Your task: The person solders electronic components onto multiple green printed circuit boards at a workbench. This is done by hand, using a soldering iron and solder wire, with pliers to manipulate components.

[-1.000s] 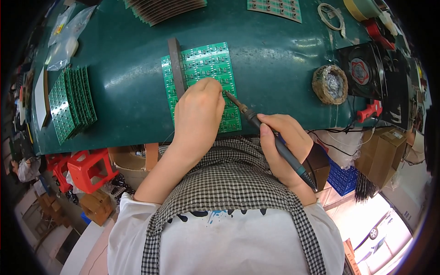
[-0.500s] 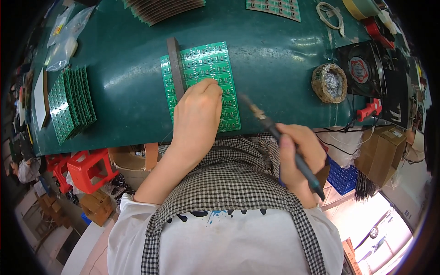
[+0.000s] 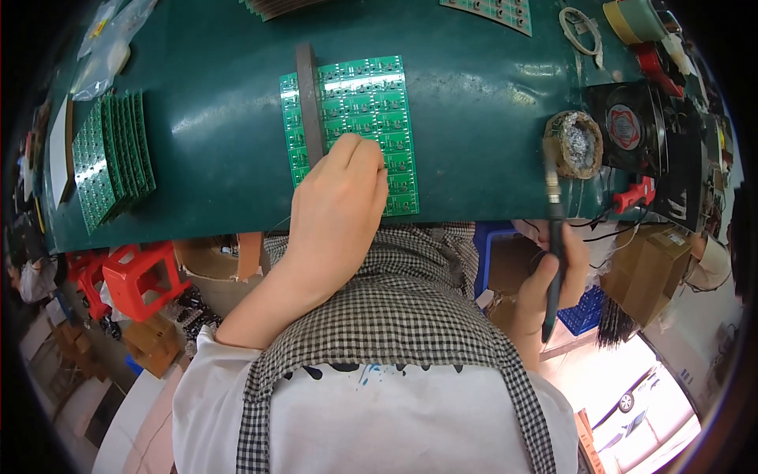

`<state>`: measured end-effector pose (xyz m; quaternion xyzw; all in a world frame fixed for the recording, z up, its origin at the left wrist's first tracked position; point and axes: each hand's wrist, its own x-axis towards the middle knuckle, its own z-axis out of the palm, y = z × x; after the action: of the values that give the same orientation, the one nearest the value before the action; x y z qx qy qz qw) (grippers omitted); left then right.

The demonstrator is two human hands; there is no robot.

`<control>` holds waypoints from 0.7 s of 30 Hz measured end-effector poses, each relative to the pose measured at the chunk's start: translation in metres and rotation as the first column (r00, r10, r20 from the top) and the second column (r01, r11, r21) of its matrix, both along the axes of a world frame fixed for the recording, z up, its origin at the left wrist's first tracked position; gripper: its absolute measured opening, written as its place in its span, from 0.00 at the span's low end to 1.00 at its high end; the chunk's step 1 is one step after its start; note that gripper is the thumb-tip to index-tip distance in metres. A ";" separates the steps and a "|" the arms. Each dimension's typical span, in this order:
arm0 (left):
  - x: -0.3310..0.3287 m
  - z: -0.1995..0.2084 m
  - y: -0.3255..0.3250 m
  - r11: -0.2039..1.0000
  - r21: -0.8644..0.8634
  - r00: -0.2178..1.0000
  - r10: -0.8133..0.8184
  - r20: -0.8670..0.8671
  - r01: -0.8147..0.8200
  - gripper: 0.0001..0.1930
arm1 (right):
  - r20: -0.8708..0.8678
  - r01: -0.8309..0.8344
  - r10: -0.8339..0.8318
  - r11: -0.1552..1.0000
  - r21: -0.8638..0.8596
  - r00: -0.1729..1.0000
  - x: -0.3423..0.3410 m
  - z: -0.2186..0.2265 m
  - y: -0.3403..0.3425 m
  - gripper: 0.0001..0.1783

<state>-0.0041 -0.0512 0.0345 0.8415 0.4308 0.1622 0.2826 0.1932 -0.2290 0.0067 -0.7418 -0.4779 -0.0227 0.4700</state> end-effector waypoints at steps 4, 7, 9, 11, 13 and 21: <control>0.001 -0.011 -0.005 0.999 0.048 0.999 -0.010 0.044 0.008 0.05 | -0.043 -0.316 0.317 0.948 0.025 0.948 -0.022 0.027 0.028 0.14; 0.002 -0.006 -0.004 0.999 0.050 0.998 -0.015 -0.066 0.018 0.05 | -0.053 -0.319 0.320 0.948 0.021 0.946 -0.030 0.023 0.041 0.12; 0.002 -0.006 -0.003 1.000 -0.008 0.993 -0.018 -0.113 0.017 0.05 | -0.056 -0.319 0.321 0.947 0.043 0.945 -0.034 0.021 0.051 0.11; 0.003 -0.006 -0.001 1.000 -0.021 0.992 -0.011 -0.129 0.008 0.05 | -0.096 -0.369 0.367 0.930 -0.001 0.925 -0.036 0.022 0.058 0.10; 0.004 -0.008 0.000 0.999 -0.035 0.990 -0.012 -0.142 0.007 0.05 | -0.100 -0.364 0.363 0.932 0.009 0.927 -0.037 0.021 0.061 0.09; 0.007 -0.014 0.000 0.994 0.105 1.000 0.018 -0.018 -0.016 0.03 | -0.102 -0.408 0.404 0.913 -0.020 0.909 -0.035 0.021 0.061 0.08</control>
<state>0.0034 -0.0509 0.0203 0.8530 0.4315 0.1791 0.2327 0.1580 -0.1683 0.0277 -0.6359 -0.5992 0.1208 0.4713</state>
